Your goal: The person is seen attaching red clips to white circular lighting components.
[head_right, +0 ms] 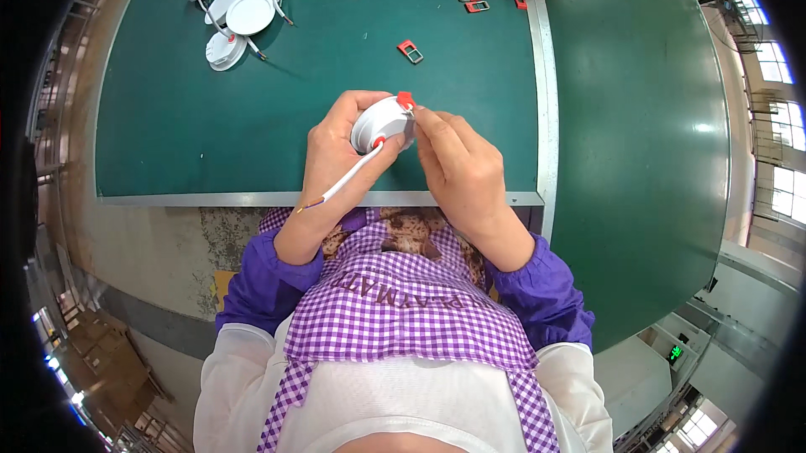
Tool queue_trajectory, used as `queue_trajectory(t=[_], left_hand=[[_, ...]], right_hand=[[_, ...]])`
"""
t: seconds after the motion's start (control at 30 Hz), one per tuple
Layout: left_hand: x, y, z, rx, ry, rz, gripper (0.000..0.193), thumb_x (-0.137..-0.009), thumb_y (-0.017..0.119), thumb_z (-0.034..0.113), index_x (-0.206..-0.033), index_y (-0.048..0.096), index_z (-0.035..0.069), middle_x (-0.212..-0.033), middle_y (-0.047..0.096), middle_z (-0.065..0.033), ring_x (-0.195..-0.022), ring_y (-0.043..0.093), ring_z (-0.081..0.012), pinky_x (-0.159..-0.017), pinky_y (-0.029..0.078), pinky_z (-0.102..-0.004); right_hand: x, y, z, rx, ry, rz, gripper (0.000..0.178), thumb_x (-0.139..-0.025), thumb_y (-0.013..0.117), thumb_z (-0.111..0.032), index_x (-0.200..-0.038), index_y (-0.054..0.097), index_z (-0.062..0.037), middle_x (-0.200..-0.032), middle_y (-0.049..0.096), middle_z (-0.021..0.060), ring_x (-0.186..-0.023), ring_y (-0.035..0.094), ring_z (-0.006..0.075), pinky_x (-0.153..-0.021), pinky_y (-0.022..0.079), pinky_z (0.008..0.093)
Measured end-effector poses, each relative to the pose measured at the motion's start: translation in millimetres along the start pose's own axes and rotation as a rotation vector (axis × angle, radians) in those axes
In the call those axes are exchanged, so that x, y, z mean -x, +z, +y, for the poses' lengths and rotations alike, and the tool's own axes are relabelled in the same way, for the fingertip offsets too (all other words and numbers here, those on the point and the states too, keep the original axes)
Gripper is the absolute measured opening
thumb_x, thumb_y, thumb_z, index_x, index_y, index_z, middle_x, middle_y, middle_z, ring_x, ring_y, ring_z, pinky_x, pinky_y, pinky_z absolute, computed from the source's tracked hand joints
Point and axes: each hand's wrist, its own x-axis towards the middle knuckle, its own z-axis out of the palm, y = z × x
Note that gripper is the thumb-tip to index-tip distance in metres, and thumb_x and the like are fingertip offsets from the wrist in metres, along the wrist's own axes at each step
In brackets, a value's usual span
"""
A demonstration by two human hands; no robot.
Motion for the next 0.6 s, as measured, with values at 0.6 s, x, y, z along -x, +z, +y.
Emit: queue_trajectory(t=[0.6], left_hand=[[0.0,-2.4,-6.3,-0.114,0.063,-0.062,0.032,-0.080,0.071,0.002,-0.110,0.061,0.002,-0.096,0.069,-0.0091,-0.083,0.067,-0.0147,-0.070,0.053,-0.0279]], right_hand=[[3.7,-0.2,11.3,-0.130,0.076,-0.094,0.027,-0.079,0.063,0.011,-0.104,0.065,0.0001,-0.092,0.069,0.0128,-0.077,0.070,0.0236,-0.065,0.055,0.0302]])
